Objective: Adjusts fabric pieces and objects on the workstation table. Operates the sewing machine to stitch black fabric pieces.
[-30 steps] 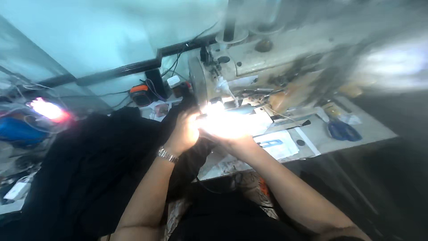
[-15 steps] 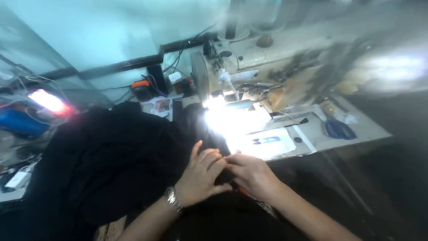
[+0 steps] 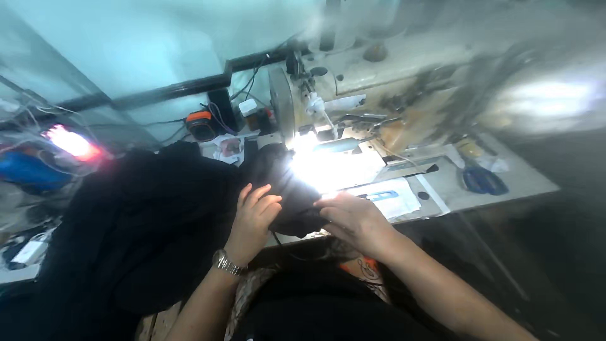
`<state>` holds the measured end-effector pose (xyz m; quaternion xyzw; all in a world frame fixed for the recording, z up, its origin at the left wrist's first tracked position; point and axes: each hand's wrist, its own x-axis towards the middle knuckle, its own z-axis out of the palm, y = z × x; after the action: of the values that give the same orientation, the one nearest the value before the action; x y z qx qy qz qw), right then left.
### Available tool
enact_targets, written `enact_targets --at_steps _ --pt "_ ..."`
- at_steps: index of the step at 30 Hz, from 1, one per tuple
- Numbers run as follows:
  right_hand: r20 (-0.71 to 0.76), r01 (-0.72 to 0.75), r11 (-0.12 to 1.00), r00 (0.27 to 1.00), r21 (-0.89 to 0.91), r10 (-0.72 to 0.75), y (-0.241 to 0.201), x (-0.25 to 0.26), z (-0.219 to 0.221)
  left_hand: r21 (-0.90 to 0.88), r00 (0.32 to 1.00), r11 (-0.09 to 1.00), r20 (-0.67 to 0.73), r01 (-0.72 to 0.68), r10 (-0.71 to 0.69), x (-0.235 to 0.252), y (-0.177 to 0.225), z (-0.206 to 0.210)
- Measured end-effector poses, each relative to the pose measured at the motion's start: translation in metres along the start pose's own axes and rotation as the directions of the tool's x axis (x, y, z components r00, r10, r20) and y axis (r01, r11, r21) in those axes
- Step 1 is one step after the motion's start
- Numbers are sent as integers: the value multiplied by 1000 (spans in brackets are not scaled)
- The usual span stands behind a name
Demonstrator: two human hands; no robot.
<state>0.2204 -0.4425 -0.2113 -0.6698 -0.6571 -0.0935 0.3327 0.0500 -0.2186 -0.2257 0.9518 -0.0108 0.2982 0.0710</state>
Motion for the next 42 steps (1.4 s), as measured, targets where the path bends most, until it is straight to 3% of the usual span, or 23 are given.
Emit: enact_targets --at_steps 4,7,11,14,17,22,27,31,34,38,42 --pt "148 -49 999 988 11 47 11 3 -2 -41 999 999 48 2 0 4 0 -3" --pt "171 -34 999 985 36 27 14 10 -4 -101 976 995 218 -5 27 11 12 -11" --pt "199 21 994 979 106 -42 10 21 -7 -294 961 954 244 -51 127 19 45 -16" --pt "202 -4 997 979 -80 20 17 36 -2 -496 939 848 163 -186 302 23 61 -23" --pt "155 -52 976 984 -213 86 31 50 7 -547 906 796 148 -259 396 25 73 -30" --pt "184 11 985 983 -174 22 33 42 7 -488 890 812 138 -321 435 23 73 -36" --pt "223 55 998 973 36 -61 9 2 -4 -404 952 865 -50 -297 303 11 66 -13" --pt "231 -3 995 973 98 -20 -3 -12 -5 -125 996 988 -32 -91 88 2 42 34" --pt "168 -28 995 986 94 12 -3 -21 -4 38 997 996 6 83 -83 -2 20 44" --pt "132 -51 993 991 105 37 -2 -32 2 125 998 990 -22 68 -66 -10 20 22" --pt "95 -61 991 994 121 49 5 -14 3 171 999 984 9 43 -45 12 9 10"
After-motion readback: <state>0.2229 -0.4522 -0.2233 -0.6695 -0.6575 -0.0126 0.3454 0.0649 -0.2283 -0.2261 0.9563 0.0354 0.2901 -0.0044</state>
